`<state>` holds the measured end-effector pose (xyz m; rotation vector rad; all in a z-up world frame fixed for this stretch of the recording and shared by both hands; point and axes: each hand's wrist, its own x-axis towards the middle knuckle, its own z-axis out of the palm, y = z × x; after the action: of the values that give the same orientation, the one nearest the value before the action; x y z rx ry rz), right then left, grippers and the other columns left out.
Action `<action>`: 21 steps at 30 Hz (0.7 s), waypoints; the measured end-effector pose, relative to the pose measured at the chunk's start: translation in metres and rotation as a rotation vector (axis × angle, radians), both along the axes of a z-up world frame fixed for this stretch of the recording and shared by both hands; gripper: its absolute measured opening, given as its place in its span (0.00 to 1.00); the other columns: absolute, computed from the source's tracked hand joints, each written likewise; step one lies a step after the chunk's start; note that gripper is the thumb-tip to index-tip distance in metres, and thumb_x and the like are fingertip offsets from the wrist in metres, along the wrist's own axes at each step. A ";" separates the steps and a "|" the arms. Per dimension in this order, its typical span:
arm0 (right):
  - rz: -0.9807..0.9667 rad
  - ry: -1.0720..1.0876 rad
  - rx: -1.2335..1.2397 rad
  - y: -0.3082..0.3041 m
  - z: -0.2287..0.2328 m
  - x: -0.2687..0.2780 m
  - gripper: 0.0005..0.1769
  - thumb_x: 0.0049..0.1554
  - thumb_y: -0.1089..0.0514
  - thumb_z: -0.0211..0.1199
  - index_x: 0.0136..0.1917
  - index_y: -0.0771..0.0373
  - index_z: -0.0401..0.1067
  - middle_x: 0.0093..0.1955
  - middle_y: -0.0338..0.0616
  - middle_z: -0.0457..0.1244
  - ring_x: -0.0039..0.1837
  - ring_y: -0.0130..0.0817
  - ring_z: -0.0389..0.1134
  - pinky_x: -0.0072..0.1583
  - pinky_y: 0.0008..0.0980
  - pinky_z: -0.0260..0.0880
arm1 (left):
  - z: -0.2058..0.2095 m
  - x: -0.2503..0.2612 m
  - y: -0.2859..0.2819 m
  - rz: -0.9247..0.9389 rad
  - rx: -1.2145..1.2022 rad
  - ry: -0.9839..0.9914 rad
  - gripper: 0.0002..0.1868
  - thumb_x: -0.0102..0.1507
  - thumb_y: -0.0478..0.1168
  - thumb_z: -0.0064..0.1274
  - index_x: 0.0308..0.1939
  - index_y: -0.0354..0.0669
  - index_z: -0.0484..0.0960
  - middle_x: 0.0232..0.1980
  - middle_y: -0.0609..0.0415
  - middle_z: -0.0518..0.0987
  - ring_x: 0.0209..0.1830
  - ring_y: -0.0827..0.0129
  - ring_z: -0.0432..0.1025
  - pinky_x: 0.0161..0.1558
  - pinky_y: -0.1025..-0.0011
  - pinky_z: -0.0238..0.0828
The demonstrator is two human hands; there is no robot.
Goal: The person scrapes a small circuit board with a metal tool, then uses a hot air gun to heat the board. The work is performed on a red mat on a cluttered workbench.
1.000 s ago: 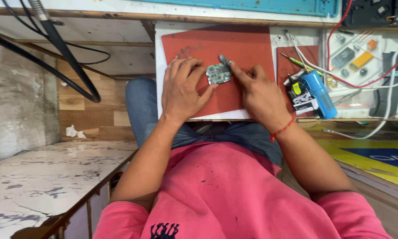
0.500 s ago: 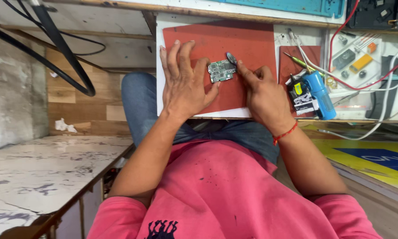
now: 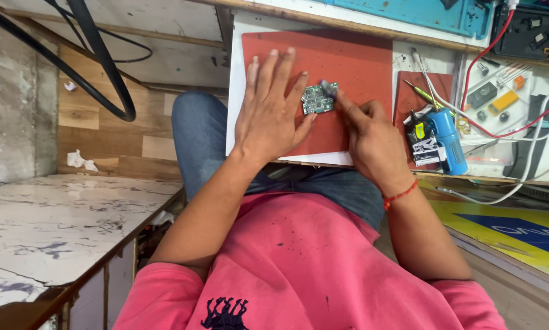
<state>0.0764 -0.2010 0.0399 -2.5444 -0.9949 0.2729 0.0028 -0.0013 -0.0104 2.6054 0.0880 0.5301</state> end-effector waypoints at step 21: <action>0.027 0.048 -0.082 0.000 -0.003 -0.002 0.31 0.57 0.62 0.54 0.73 0.47 0.66 0.53 0.56 0.64 0.44 0.60 0.70 0.45 0.52 0.71 | 0.018 -0.004 0.006 -0.039 -0.067 -0.027 0.26 0.59 0.50 0.60 0.57 0.40 0.78 0.69 0.37 0.70 0.73 0.41 0.59 0.75 0.45 0.49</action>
<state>0.0743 -0.2012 0.0367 -2.5862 -1.0198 0.3880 -0.0015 0.0044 0.0076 2.5286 0.0448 0.5392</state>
